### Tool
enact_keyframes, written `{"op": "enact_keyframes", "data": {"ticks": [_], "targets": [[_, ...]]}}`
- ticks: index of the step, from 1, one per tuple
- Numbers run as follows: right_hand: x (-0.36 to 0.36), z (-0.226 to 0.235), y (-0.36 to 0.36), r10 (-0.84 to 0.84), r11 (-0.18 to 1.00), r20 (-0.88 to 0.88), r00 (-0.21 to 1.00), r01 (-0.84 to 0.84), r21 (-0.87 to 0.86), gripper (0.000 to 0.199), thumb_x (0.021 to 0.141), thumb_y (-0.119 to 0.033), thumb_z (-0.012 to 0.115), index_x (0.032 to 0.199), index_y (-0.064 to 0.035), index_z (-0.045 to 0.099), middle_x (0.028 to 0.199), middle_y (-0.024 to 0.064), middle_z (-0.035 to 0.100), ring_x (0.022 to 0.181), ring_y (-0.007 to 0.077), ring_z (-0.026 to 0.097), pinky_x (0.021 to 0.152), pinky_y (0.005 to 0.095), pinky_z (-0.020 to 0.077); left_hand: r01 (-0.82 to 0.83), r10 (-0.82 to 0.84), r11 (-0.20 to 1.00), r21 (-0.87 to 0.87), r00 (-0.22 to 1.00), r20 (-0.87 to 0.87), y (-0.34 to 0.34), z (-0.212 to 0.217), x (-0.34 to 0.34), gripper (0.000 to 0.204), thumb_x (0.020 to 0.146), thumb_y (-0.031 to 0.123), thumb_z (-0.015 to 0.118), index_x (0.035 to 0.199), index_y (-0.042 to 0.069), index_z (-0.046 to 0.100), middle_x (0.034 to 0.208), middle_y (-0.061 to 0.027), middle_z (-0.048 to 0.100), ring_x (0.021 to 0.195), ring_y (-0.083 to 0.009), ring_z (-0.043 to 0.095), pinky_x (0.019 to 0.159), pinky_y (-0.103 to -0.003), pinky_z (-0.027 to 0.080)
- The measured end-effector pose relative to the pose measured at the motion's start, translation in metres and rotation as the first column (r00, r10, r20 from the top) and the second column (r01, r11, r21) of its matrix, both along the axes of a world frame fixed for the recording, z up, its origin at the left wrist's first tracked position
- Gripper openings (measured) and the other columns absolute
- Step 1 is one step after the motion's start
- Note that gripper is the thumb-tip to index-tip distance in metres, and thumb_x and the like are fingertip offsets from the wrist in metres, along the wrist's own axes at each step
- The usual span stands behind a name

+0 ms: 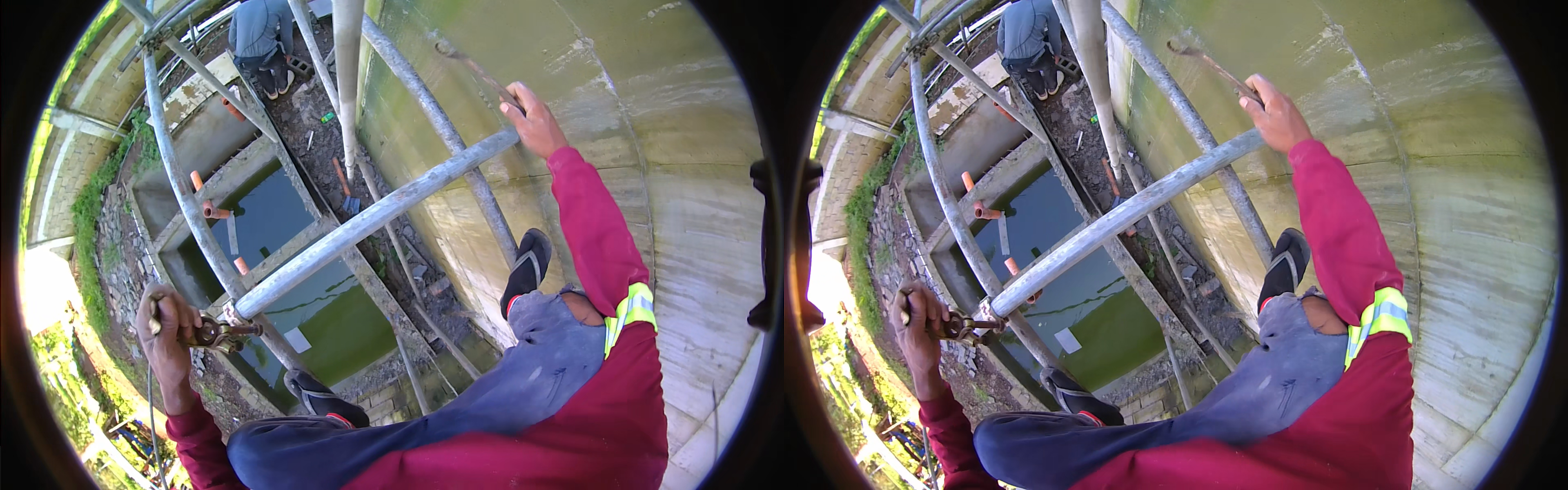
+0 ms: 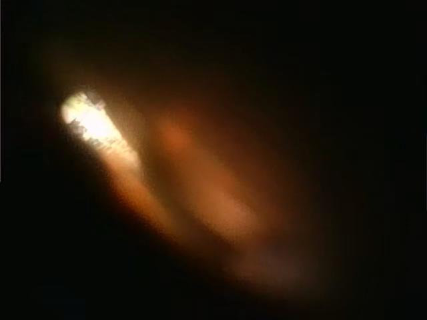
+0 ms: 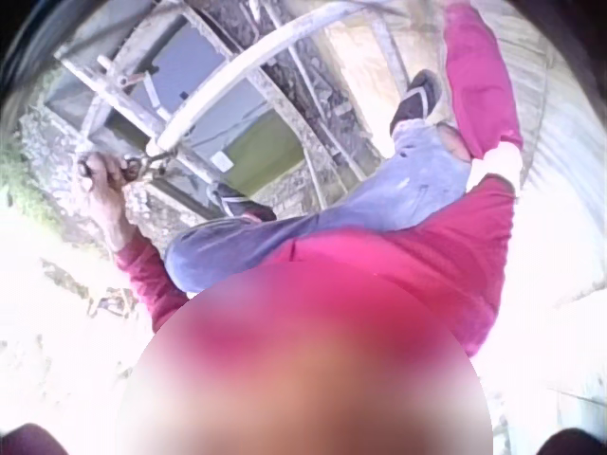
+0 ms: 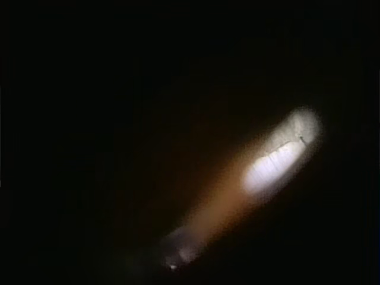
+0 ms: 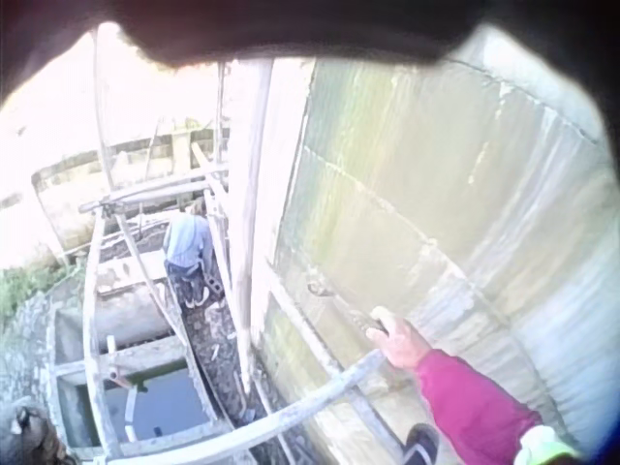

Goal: The person attaches metal scaffolding poles using a clamp and wrench. They position the clamp on the intersection of two poles, tighten it with a wrench, and repeat the process for additional connections.

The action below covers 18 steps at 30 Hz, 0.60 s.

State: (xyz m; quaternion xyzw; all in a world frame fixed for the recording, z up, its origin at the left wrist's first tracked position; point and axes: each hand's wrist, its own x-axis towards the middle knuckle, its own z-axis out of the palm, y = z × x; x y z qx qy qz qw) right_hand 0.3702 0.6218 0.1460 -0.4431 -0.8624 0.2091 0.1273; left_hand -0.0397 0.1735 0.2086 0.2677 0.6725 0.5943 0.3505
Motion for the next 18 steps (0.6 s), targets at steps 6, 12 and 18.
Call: {"op": "enact_keyframes", "data": {"ticks": [6, 12, 18], "targets": [[0.086, -0.083, -0.040, -0.322, 0.886, -0.253, 0.912, 0.196, -0.420, 0.033, 0.096, -0.031, 0.065, 0.082, -0.0026, 0.057, 0.068, -0.0011, 0.042, 0.066, 0.0106, 0.040, 0.058, 0.0331, 0.0364, 0.489, -0.528, 0.692, -0.531, 0.844, 0.090, 0.108, -0.034, 0.093, 0.012, 0.089, 0.000, 0.066, 0.098, 0.004, 0.059, 0.082, -0.0022, 0.059, 0.056, -0.0086, 0.054, 0.047, -0.024, 0.043], [0.150, -0.155, -0.048, -0.239, 0.904, -0.156, 0.958, 0.161, -0.396, 0.037, 0.093, -0.033, 0.067, 0.077, -0.0015, 0.056, 0.060, 0.0104, 0.046, 0.057, 0.0186, 0.041, 0.055, 0.0400, 0.0375, 0.513, -0.629, 0.644, -0.568, 0.777, -0.011, 0.167, -0.068, 0.169, 0.010, 0.089, 0.000, 0.063, 0.097, -0.002, 0.059, 0.075, -0.0059, 0.061, 0.053, -0.0143, 0.057, 0.053, -0.032, 0.045], [0.086, -0.122, 0.007, 0.069, 0.908, -0.145, 0.987, -0.123, -0.400, 0.034, 0.093, -0.036, 0.064, 0.097, -0.0022, 0.065, 0.083, 0.0224, 0.066, 0.080, 0.0423, 0.065, 0.069, 0.0468, 0.0494, 0.235, -0.281, 0.841, -0.487, 0.959, -0.023, 0.224, -0.025, 0.168, 0.019, 0.096, 0.015, 0.066, 0.090, -0.001, 0.057, 0.071, -0.0032, 0.059, 0.053, -0.0102, 0.060, 0.053, -0.028, 0.049]]}}
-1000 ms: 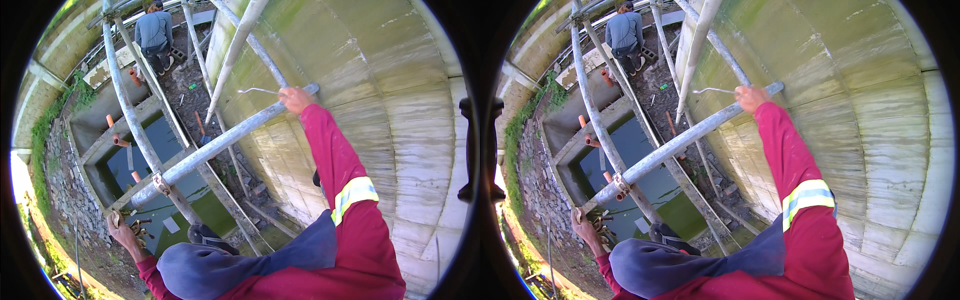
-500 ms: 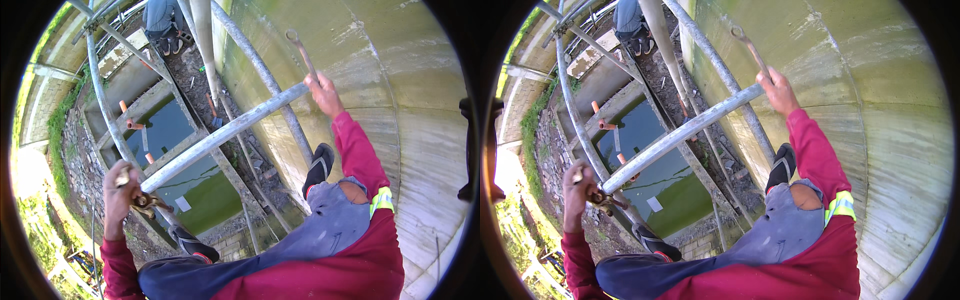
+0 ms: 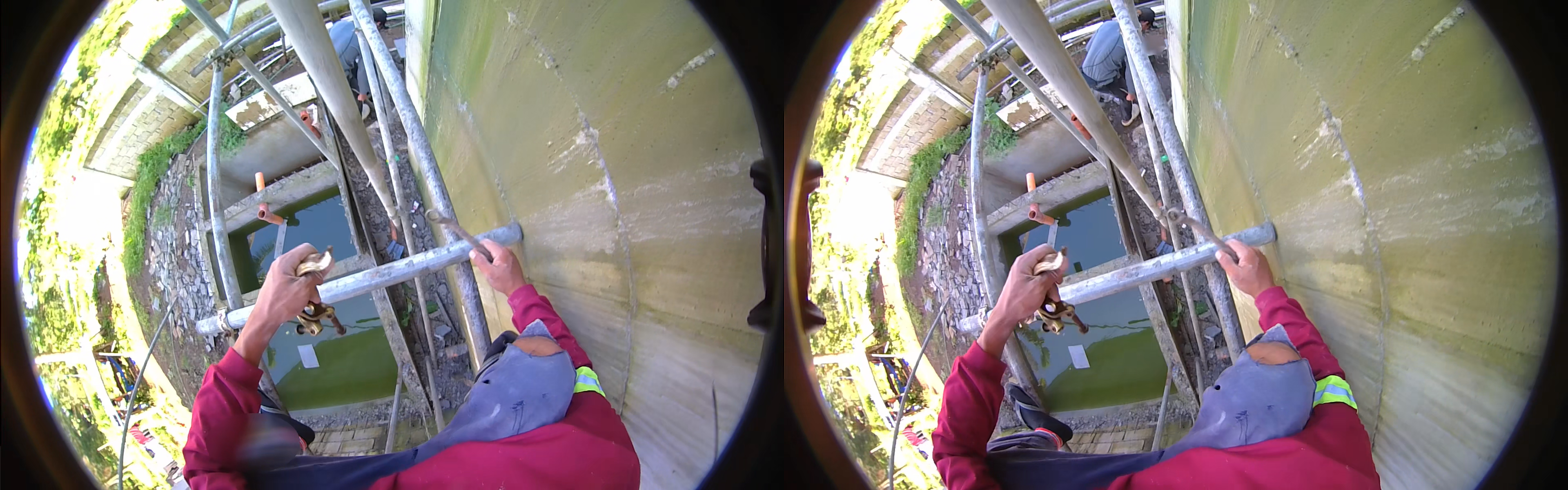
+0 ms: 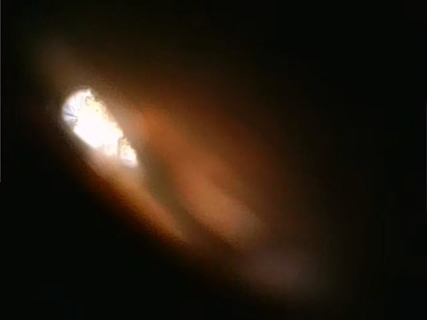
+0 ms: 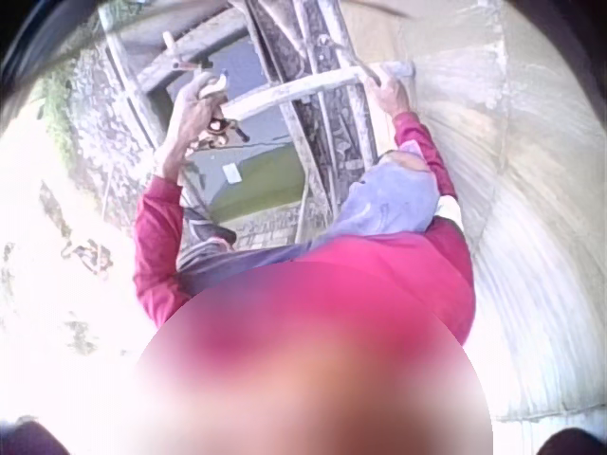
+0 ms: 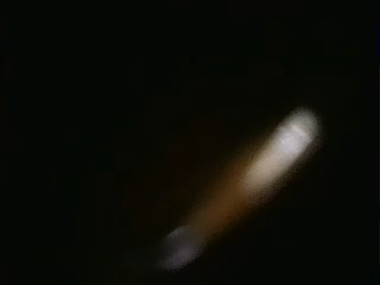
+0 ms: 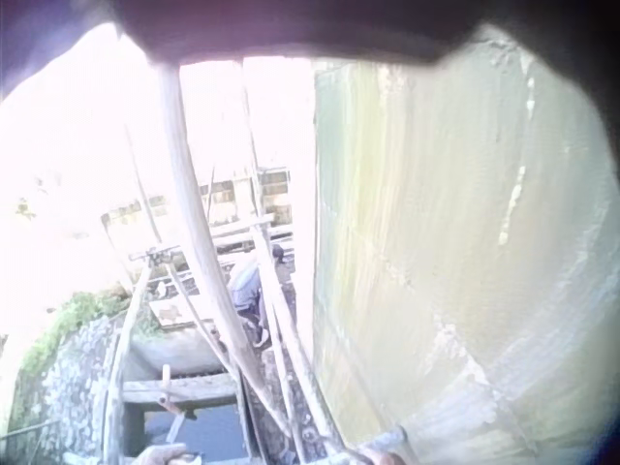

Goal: The person attaches metal scaffolding poles using a clamp and wrench. They position the clamp on the intersection of two poles, tighten it with a wrench, and repeat the process for additional connections.

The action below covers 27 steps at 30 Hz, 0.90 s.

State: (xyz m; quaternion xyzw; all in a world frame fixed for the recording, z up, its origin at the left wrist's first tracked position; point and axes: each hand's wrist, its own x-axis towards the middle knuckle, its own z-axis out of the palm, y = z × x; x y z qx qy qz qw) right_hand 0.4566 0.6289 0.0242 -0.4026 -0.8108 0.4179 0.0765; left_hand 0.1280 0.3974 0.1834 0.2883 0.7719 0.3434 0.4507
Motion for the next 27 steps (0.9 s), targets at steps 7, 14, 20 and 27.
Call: {"op": "enact_keyframes", "data": {"ticks": [7, 14, 20, 27], "targets": [[-0.041, -0.010, -0.004, -0.020, 0.930, -0.254, 0.967, -0.075, -0.359, 0.025, 0.094, -0.028, 0.067, 0.094, -0.0024, 0.067, 0.074, 0.0025, 0.059, 0.071, 0.0109, 0.053, 0.067, 0.0315, 0.0448, -0.390, 0.357, 0.808, 0.441, 0.920, 0.161, 0.029, -0.025, 0.043, 0.014, 0.104, 0.018, 0.059, 0.097, 0.006, 0.054, 0.072, -0.0012, 0.060, 0.064, -0.0077, 0.063, 0.059, -0.023, 0.053], [0.012, -0.046, 0.009, -0.349, 0.902, -0.331, 0.877, 0.218, -0.374, 0.023, 0.097, -0.023, 0.065, 0.095, 0.0005, 0.069, 0.076, -0.0027, 0.060, 0.070, 0.0079, 0.050, 0.063, 0.0280, 0.0416, -0.468, 0.435, 0.822, 0.324, 0.884, 0.172, 0.071, -0.104, 0.176, 0.018, 0.107, 0.024, 0.052, 0.102, 0.006, 0.051, 0.091, -0.0047, 0.056, 0.083, -0.0121, 0.057, 0.068, -0.027, 0.052], [0.042, -0.087, -0.031, -0.580, 0.740, -0.115, 0.806, 0.463, -0.488, 0.029, 0.090, -0.030, 0.076, 0.092, -0.0015, 0.070, 0.073, -0.0021, 0.063, 0.063, 0.0066, 0.052, 0.060, 0.0267, 0.0418, -0.624, 0.597, 0.769, 0.142, 0.779, 0.192, 0.032, -0.165, 0.242, 0.029, 0.109, 0.033, 0.048, 0.113, 0.005, 0.051, 0.093, -0.0059, 0.061, 0.087, -0.0126, 0.054, 0.080, -0.029, 0.048], [-0.010, -0.083, -0.010, -0.694, 0.609, -0.226, 0.683, 0.389, -0.691, 0.033, 0.092, -0.030, 0.076, 0.107, 0.0000, 0.071, 0.075, -0.0056, 0.058, 0.060, 0.0023, 0.043, 0.051, 0.0236, 0.0314, -0.695, 0.656, 0.708, 0.122, 0.712, 0.249, -0.001, -0.167, 0.236, 0.036, 0.107, 0.040, 0.050, 0.112, 0.004, 0.052, 0.099, -0.0063, 0.067, 0.091, -0.0098, 0.057, 0.082, -0.028, 0.048]]}}
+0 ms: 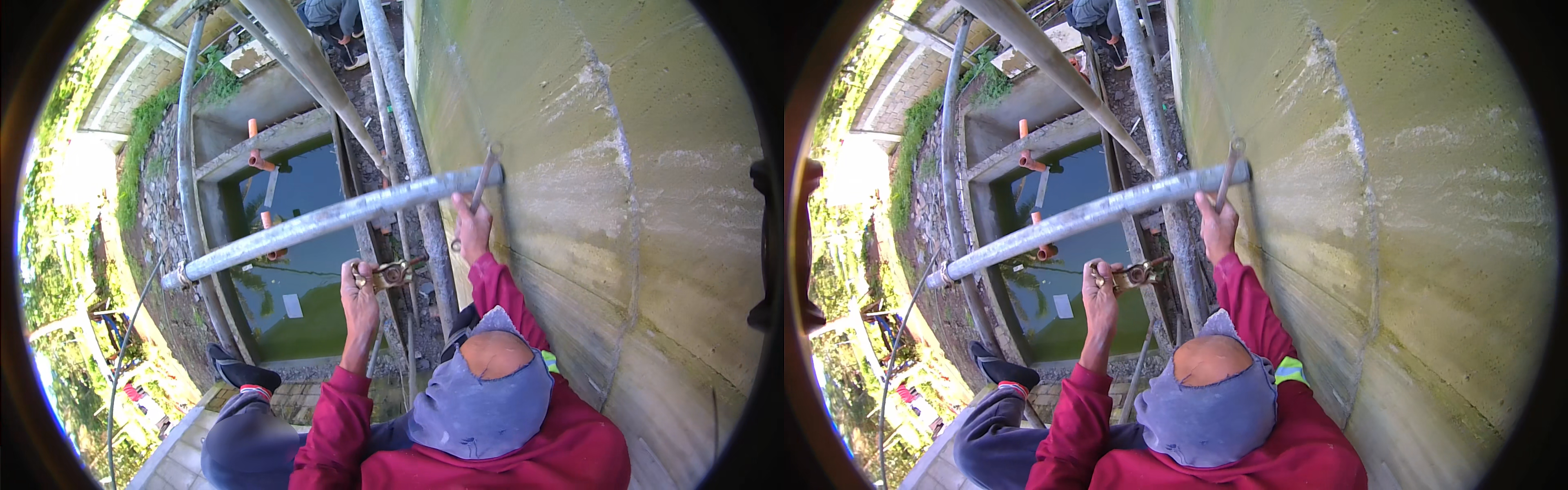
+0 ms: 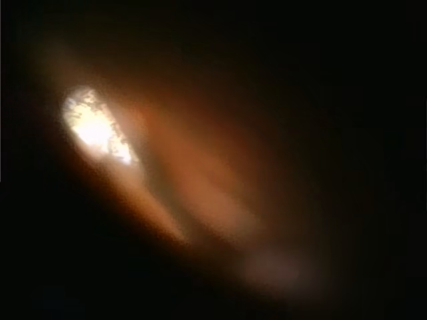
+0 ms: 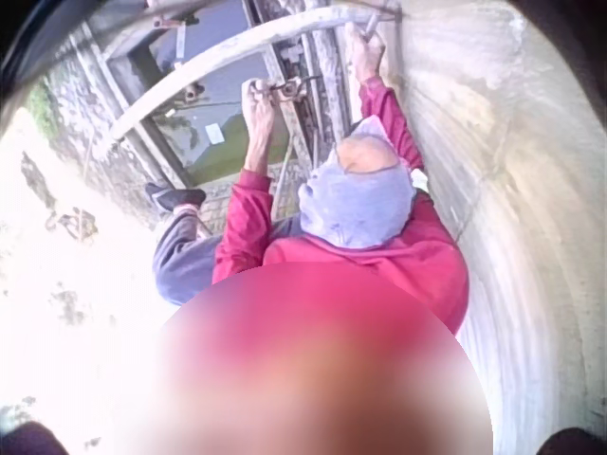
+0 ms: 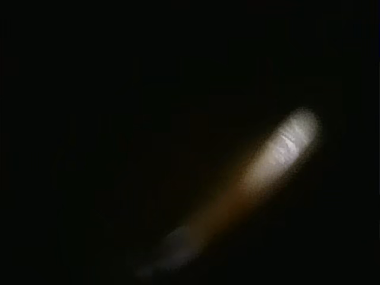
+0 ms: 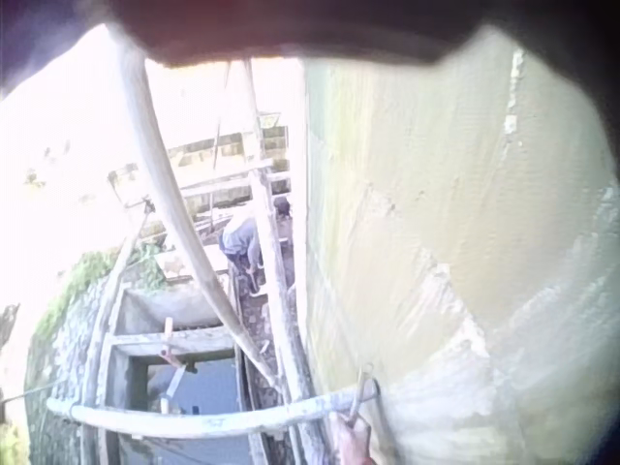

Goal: The person attaches metal scaffolding poles using a clamp and wrench. They position the clamp on the intersection of two poles, tighten it with a wrench, and repeat the process for additional connections.

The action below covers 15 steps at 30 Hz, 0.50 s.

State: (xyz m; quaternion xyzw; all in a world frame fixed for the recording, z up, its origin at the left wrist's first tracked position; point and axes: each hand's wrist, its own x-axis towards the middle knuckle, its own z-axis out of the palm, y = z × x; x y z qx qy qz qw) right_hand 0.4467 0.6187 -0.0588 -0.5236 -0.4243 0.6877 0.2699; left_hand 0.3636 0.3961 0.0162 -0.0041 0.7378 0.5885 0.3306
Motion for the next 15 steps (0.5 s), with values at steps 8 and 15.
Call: {"op": "enact_keyframes", "data": {"ticks": [8, 15], "targets": [[-0.057, 0.027, 0.054, 0.081, 0.988, -0.020, 0.997, -0.078, 0.135, 0.025, 0.098, -0.023, 0.067, 0.106, 0.0002, 0.073, 0.076, -0.0076, 0.056, 0.062, 0.0031, 0.040, 0.054, 0.0236, 0.0334, 0.057, -0.039, 0.990, 0.132, 0.990, -0.135, 0.030, -0.019, -0.034, 0.033, 0.107, 0.044, 0.047, 0.114, 0.012, 0.050, 0.109, -0.0034, 0.068, 0.092, -0.0090, 0.063, 0.076, -0.026, 0.053], [0.007, 0.065, 0.004, 0.213, 0.732, 0.211, 0.954, -0.299, 0.612, 0.027, 0.103, -0.023, 0.055, 0.110, 0.0008, 0.065, 0.079, 0.0070, 0.062, 0.070, 0.0181, 0.055, 0.063, 0.0346, 0.0438, -0.254, 0.258, 0.909, 0.330, 0.966, 0.032, 0.057, -0.018, -0.051, 0.033, 0.106, 0.043, 0.048, 0.114, 0.011, 0.050, 0.108, -0.0075, 0.069, 0.093, -0.0116, 0.064, 0.077, -0.027, 0.054]]}}
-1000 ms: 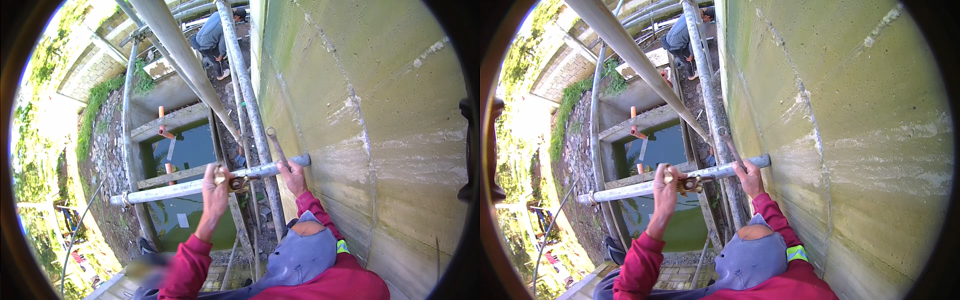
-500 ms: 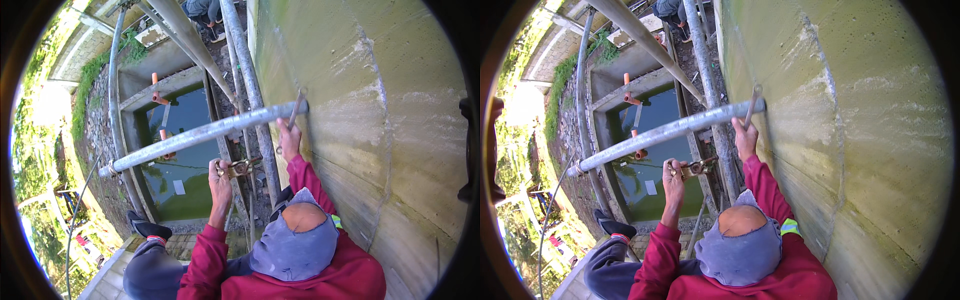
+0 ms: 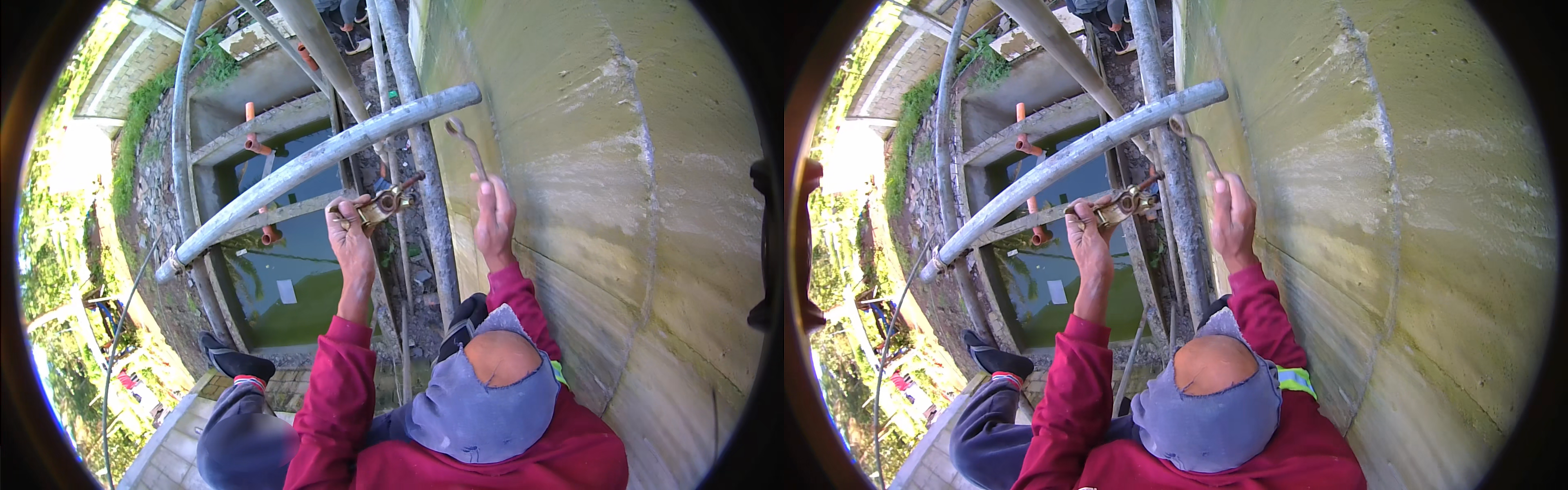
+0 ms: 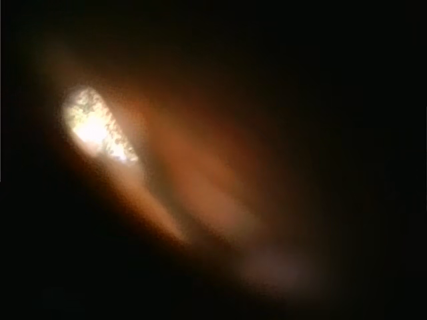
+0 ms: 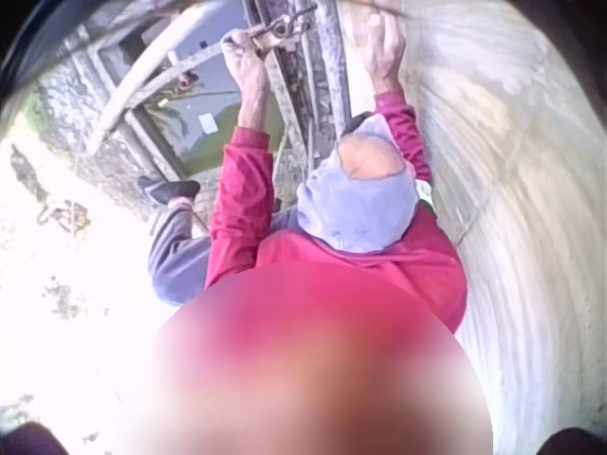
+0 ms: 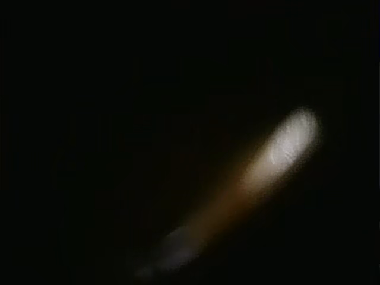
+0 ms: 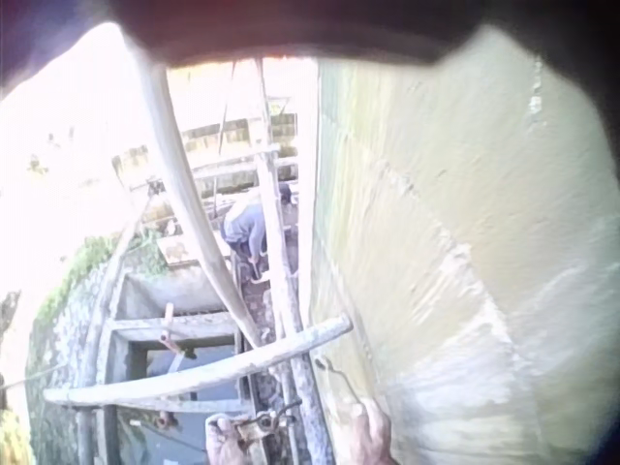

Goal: The person attaches metal scaffolding poles using a clamp and wrench. They position the clamp on the intersection of two poles, tighten it with a wrench, and repeat the process for additional connections.

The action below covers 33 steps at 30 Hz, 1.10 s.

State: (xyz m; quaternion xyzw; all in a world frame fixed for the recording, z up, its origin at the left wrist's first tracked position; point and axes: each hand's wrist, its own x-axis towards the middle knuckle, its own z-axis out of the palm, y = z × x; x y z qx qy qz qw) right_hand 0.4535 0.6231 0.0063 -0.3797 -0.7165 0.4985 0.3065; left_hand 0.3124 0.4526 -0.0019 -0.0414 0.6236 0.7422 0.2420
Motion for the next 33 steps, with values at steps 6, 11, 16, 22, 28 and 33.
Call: {"op": "enact_keyframes", "data": {"ticks": [6, 11, 16, 22, 28, 33], "targets": [[0.072, -0.064, -0.036, 0.042, 0.941, 0.475, 0.879, -0.195, 0.278, 0.022, 0.105, -0.018, 0.047, 0.109, -0.0021, 0.061, 0.086, 0.0184, 0.067, 0.076, 0.0361, 0.065, 0.066, 0.0439, 0.0482, -0.090, 0.094, 0.987, -0.131, 0.995, 0.021, -0.035, -0.014, -0.008, 0.030, 0.106, 0.042, 0.049, 0.113, 0.012, 0.049, 0.109, -0.0085, 0.069, 0.095, -0.0148, 0.067, 0.079, -0.030, 0.058], [0.055, -0.032, -0.047, -0.112, 0.994, 0.093, 0.989, 0.112, 0.001, 0.020, 0.103, -0.021, 0.052, 0.102, -0.0027, 0.058, 0.081, 0.0249, 0.065, 0.078, 0.0470, 0.064, 0.063, 0.0507, 0.0476, -0.116, 0.120, 0.968, -0.222, 0.993, 0.002, -0.081, -0.019, -0.032, 0.027, 0.107, 0.039, 0.050, 0.110, 0.012, 0.050, 0.109, -0.0082, 0.069, 0.092, -0.0142, 0.066, 0.077, -0.031, 0.057], [0.062, -0.038, -0.033, 0.114, 0.983, 0.561, 0.820, -0.175, 0.054, 0.025, 0.104, -0.026, 0.050, 0.106, -0.0022, 0.059, 0.079, 0.0261, 0.064, 0.077, 0.0487, 0.063, 0.064, 0.0524, 0.0467, -0.139, 0.140, 0.959, -0.248, 0.990, -0.016, -0.082, -0.015, -0.043, 0.028, 0.107, 0.039, 0.050, 0.109, 0.011, 0.049, 0.109, -0.0088, 0.068, 0.092, -0.0149, 0.066, 0.078, -0.032, 0.058], [0.070, -0.029, -0.049, 0.186, 0.961, 0.746, 0.639, -0.277, -0.003, 0.024, 0.105, -0.022, 0.049, 0.104, -0.0021, 0.062, 0.077, 0.0245, 0.064, 0.072, 0.0477, 0.063, 0.060, 0.0496, 0.0466, -0.113, 0.120, 0.962, -0.249, 0.993, 0.013, -0.084, -0.016, -0.039, 0.027, 0.107, 0.038, 0.049, 0.109, 0.012, 0.049, 0.108, -0.0097, 0.069, 0.091, -0.0148, 0.067, 0.077, -0.031, 0.059], [0.074, -0.027, -0.064, 0.088, 0.992, 0.430, 0.899, -0.116, 0.040, 0.023, 0.104, -0.027, 0.051, 0.102, -0.0054, 0.060, 0.075, 0.0248, 0.064, 0.070, 0.0483, 0.062, 0.060, 0.0544, 0.0460, -0.121, 0.131, 0.964, -0.236, 0.991, 0.026, -0.084, -0.015, -0.033, 0.027, 0.107, 0.039, 0.050, 0.108, 0.012, 0.050, 0.106, -0.0078, 0.069, 0.089, -0.0137, 0.066, 0.073, -0.029, 0.057], [0.057, 0.002, -0.042, 0.042, 0.979, 0.456, 0.889, -0.127, 0.157, 0.024, 0.104, -0.027, 0.050, 0.105, -0.0061, 0.061, 0.079, 0.0257, 0.065, 0.073, 0.0480, 0.064, 0.061, 0.0538, 0.0473, -0.073, 0.092, 0.949, -0.305, 0.995, 0.049, -0.074, -0.010, -0.031, 0.028, 0.107, 0.039, 0.050, 0.108, 0.010, 0.050, 0.107, -0.0081, 0.068, 0.089, -0.0135, 0.066, 0.076, -0.031, 0.058]]}}
